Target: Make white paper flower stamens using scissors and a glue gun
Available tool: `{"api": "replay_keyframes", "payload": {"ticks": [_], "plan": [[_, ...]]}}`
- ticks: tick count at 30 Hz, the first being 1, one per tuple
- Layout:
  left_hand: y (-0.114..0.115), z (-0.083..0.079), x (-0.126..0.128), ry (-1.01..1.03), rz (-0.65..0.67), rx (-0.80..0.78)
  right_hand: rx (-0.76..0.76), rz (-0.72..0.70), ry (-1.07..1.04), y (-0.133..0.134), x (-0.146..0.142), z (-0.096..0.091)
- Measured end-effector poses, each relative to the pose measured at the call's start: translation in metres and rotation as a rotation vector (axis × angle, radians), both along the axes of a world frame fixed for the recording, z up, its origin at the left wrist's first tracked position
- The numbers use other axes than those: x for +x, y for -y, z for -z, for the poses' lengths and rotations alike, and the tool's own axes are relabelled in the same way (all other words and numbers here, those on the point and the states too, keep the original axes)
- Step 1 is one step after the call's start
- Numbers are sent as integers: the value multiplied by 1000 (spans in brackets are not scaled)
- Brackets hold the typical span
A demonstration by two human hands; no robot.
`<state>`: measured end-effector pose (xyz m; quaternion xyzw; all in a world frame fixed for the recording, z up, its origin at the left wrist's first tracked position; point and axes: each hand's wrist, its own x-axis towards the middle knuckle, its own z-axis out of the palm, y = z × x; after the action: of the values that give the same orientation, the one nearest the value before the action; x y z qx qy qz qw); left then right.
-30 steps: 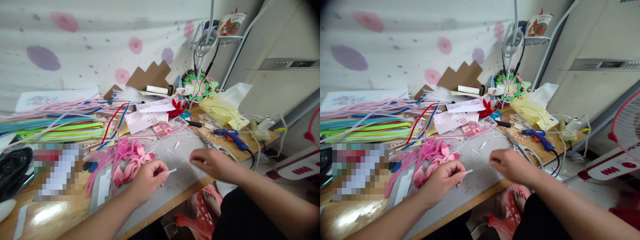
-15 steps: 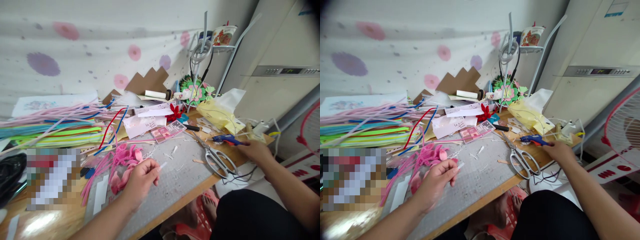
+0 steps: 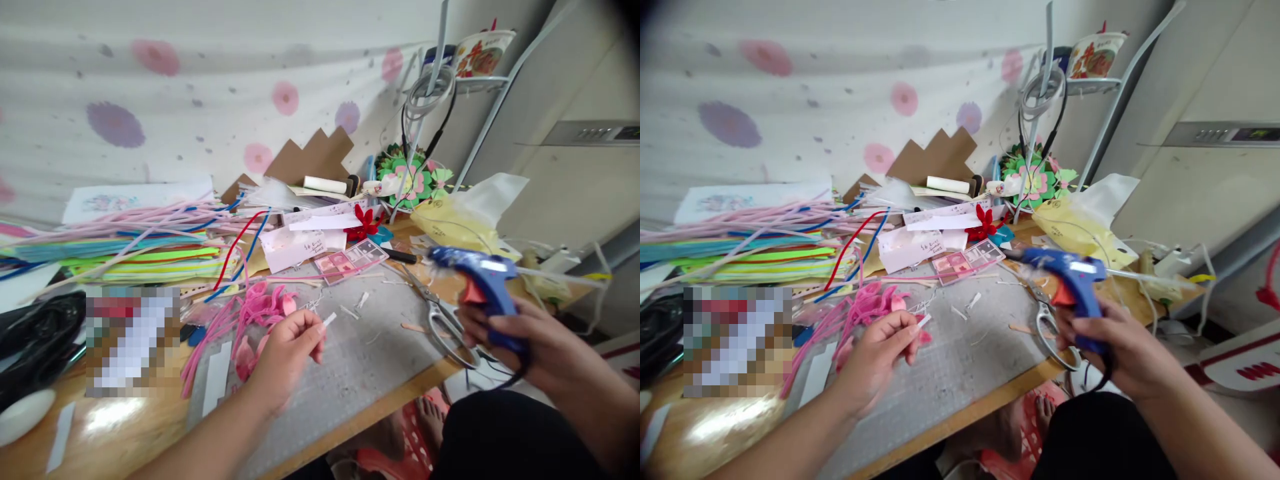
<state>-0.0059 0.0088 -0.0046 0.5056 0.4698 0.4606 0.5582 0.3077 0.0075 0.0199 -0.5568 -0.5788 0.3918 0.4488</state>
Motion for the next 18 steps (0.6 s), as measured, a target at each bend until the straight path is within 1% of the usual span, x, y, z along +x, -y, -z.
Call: {"api": "replay_keyframes", "payload": {"ticks": [1,3,5,7,10,12,13,15,18], "plan": [[0,-1,0,11,-10,3,-78,-110,-155,2,-16,-1],[2,-3,-1,26,-22,7,-182,-253,-425,7,-44,1],[3,-5,-3,41,-39,4,-194,-308,-515,12,-64,6],[5,-6,-5,55,-61,1,-221,-326,-502,17,-74,13],[8,-9,-7,70,-81,6,-252,-325,-334,23,-75,24],[10,-11,-7,74,-84,1,-209,-298,-144,25,-75,27],[10,-12,-7,75,-85,-1,-162,-289,-41,25,-75,27],[11,-12,-8,78,-87,2,-23,-286,133,24,-78,27],[12,-12,-9,114,-79,13,180,-322,278,21,-84,23]]}}
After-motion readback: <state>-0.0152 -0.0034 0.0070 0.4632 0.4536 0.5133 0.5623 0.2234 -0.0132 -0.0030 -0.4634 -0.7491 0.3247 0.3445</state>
